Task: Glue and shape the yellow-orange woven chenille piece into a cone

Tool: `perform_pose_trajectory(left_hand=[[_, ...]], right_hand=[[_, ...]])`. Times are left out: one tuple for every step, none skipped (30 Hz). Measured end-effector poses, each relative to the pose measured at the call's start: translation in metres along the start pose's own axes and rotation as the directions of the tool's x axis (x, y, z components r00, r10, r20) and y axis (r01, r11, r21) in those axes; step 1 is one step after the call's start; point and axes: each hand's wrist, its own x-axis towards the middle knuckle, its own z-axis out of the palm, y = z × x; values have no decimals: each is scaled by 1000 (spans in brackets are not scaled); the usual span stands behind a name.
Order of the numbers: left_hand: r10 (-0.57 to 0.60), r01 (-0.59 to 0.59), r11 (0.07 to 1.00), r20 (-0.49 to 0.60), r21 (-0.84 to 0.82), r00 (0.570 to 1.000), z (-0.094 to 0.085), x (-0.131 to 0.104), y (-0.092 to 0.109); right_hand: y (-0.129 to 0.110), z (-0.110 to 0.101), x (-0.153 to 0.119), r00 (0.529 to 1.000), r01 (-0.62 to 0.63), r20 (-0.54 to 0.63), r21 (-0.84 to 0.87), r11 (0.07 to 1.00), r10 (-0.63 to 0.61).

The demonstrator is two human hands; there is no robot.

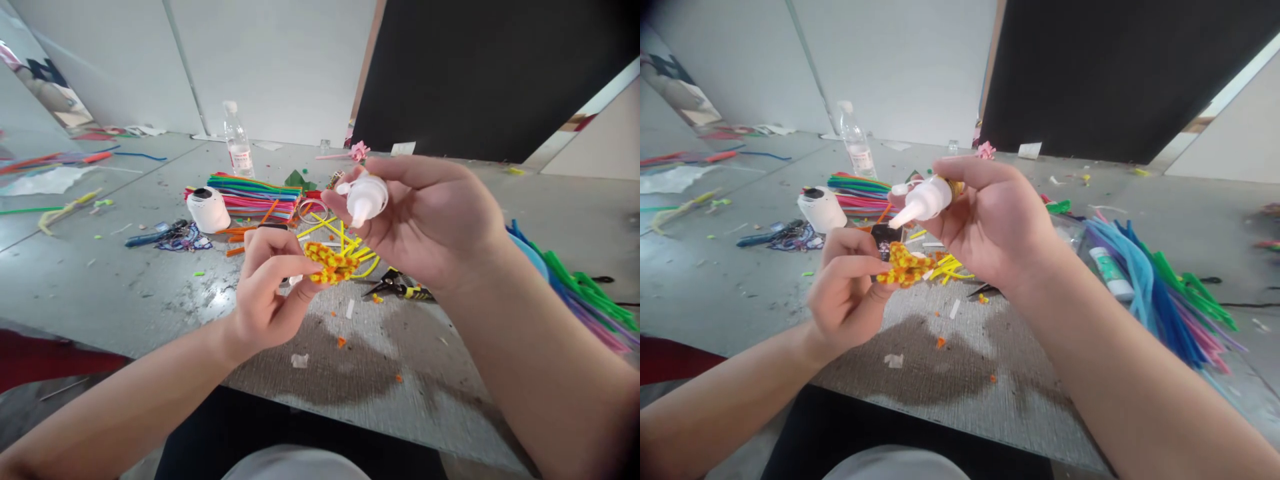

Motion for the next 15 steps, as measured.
perform_pose_trajectory(left_hand=[[-2,2,1000,6,0,1000,0,0,0],[-4,4,1000,11,4,1000,0,0,1],[-6,6,1000,14,9,1000,0,-1,1],[-7,7,1000,16,15,1000,0,-1,1],[-8,8,1000,16,20,1000,0,-1,1],[-8,7,1000,17,21,1000,0,-1,1],[-6,6,1000,17,19,1000,0,-1,1],[-4,4,1000,18,14,1000,0,-1,1],[-2,2,1000,21,7,1000,0,-1,2],[-1,1,1000,23,2,1000,0,-1,2],[0,1,1000,23,-3,1000,0,-1,2],[-2,2,1000,24,-4,1000,0,-1,2],[-4,4,1000,25,-3,1000,0,-1,2],[-4,4,1000,25,-2,1000,0,-1,1],[-3,3,1000,26,-1,1000,0,-1,1]], right_hand=[[0,0,0,1000,4,18,18,1000,-4],[1,-1,0,1000,3,27,32,999,-4],[1,-1,0,1000,0,27,42,999,-1],[1,-1,0,1000,-4,23,48,999,3],[1,-2,0,1000,-3,19,49,999,2],[2,-2,0,1000,-1,19,46,999,1],[2,-2,0,1000,-1,22,40,999,0],[2,-2,0,1000,-2,25,33,999,1],[2,-2,0,1000,-4,26,24,1000,3],[2,-1,0,1000,-4,24,16,1000,4],[3,-1,0,1000,-6,20,5,1000,6],[2,0,0,1000,-7,15,-6,1000,7],[2,0,0,1000,-6,9,-20,1000,6],[2,0,1,1000,-4,4,-33,999,4],[2,0,1,1000,-4,1,-45,999,4]])
